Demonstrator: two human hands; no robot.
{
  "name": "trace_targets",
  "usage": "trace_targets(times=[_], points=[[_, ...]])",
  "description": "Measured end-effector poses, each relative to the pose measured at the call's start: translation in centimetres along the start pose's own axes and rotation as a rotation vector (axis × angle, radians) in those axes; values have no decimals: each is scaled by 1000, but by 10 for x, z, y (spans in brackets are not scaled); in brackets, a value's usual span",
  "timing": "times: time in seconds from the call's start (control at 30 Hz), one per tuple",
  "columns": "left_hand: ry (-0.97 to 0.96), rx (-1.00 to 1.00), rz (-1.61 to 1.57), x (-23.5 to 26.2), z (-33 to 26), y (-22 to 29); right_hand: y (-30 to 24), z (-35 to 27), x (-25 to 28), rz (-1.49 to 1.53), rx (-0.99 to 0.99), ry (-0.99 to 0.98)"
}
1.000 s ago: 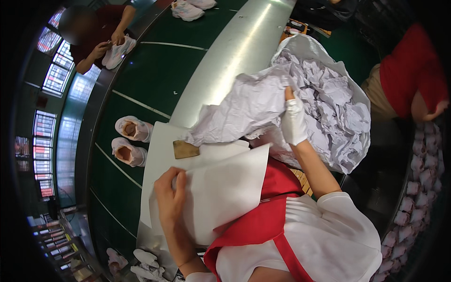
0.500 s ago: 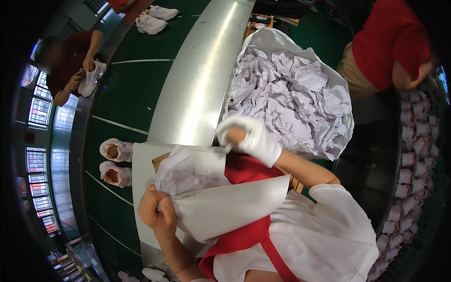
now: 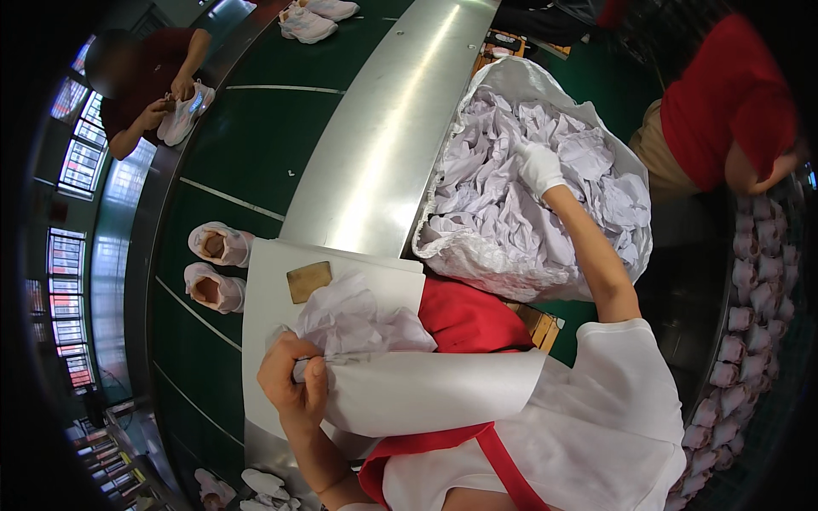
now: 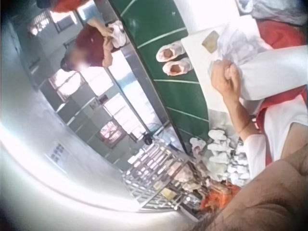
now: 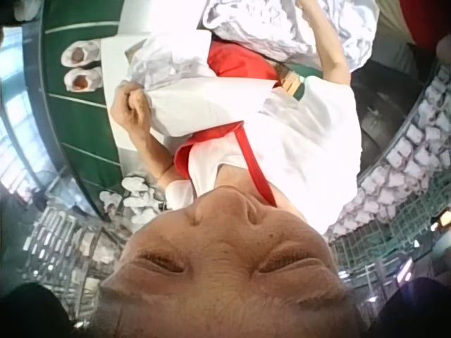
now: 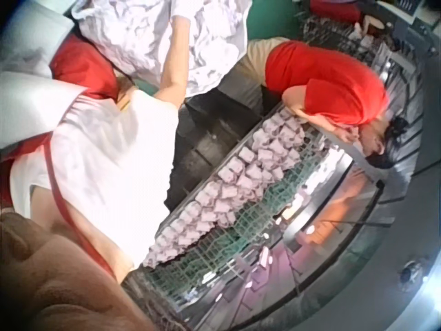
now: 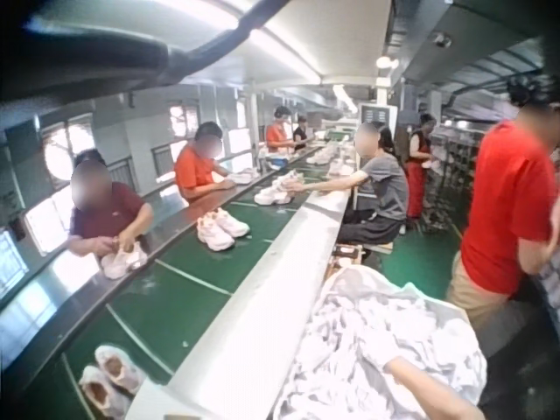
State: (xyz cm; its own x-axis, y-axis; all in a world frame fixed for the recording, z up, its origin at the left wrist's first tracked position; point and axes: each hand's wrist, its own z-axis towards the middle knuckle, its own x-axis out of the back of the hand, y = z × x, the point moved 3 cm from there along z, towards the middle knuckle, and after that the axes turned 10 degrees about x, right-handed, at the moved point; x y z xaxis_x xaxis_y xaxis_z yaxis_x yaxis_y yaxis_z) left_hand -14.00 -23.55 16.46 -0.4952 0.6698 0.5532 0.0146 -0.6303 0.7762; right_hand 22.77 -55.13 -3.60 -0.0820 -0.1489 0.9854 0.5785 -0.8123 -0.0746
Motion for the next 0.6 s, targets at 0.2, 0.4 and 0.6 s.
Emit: trace_targets(times=[0.2, 0.4, 0.6], points=[[-30, 122, -102, 1, -8, -2, 20, 8, 79, -49, -266, -50], [-138, 172, -123, 4, -8, 6, 5, 28, 159, 805, -129, 160], [-162, 83, -23, -2, 1, 10, -79, 39, 189, -88, -93, 58]])
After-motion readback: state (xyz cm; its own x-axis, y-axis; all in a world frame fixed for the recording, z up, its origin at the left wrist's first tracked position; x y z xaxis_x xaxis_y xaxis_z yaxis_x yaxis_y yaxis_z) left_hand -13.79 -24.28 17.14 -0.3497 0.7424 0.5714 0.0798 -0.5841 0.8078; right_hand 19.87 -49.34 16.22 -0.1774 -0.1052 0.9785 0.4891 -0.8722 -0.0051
